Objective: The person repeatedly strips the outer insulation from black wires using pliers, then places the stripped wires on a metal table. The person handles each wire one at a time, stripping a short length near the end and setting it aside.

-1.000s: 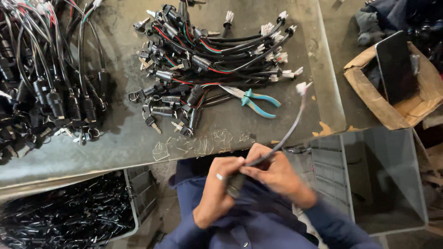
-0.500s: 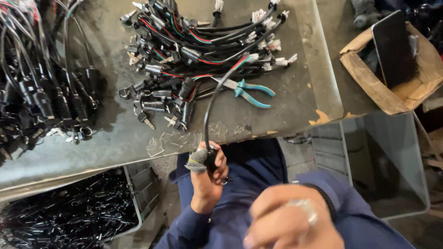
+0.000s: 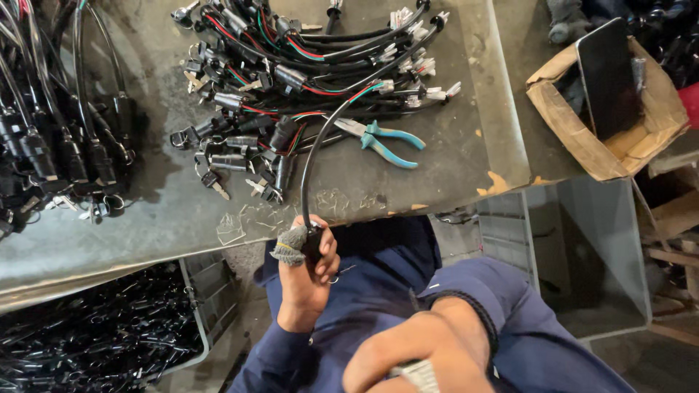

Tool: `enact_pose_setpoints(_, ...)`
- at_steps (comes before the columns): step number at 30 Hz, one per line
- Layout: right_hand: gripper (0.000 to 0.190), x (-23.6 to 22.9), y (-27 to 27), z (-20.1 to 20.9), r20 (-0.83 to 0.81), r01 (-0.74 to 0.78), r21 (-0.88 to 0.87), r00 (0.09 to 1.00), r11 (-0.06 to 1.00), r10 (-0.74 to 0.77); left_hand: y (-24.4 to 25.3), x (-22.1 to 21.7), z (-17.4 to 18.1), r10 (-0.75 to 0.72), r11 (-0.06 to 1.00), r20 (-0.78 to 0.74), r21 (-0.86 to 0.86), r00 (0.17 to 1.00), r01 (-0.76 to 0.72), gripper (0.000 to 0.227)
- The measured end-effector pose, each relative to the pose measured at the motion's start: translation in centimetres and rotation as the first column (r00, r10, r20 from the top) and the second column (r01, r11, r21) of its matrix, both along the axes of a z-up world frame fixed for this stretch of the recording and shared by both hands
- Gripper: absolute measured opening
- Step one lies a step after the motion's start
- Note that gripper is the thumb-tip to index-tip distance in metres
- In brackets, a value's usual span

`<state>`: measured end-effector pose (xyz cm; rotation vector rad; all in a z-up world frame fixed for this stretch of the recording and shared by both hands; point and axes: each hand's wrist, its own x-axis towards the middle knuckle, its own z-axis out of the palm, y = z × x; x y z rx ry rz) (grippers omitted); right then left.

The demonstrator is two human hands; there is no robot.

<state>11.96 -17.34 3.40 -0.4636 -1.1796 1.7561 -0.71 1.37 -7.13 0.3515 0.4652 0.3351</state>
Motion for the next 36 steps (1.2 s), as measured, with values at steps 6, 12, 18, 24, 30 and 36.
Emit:
enact_pose_setpoints(6, 0.019, -1.1, 2.5, 1.3, 0.333, 0.123, 0.455, 0.895, 0.882, -0.296, 0.1, -0.2, -0.1, 0.006, 1.0, -0.02, 0.003, 1.0, -0.006, 0.031)
enact_pose_setpoints(12, 0.017, -2.0, 4.8, 9.4, 0.207, 0.519, 0.841, -0.047, 0.154, -0.977, 0.0, -0.2, -0.3, 0.013, 0.999, -0.038, 0.033, 0.999, -0.011, 0.032)
enact_pose_setpoints(18, 0.024, 0.6, -1.8, 12.5, 0.508, 0.179, 0.861, -0.33, 0.476, -0.796, 0.1, -0.4, -0.8, -0.003, 0.998, -0.035, 0.063, 0.999, 0.005, 0.029)
enact_pose_setpoints(24, 0.022, -0.3, -6.4, 8.7, 0.42, 0.233, 0.907, -0.466, 0.35, -0.779, 0.3, -0.4, -1.0, -0.02, 0.999, -0.035, 0.032, 0.999, 0.022, 0.03)
enact_pose_setpoints(30, 0.027, 1.3, -3.5, 6.5, 0.109, 0.293, 0.956, -0.368, -0.004, -0.923, 0.4, -0.2, -1.2, -0.015, 0.998, -0.039, 0.064, 0.999, 0.017, 0.029)
enact_pose_setpoints(36, 0.033, -0.8, 5.0, 1.8, 0.596, 0.867, 0.46, -0.138, 0.195, -0.791, -0.3, -0.6, -0.6, 0.001, 0.978, -0.143, 0.204, 0.99, 0.029, 0.03)
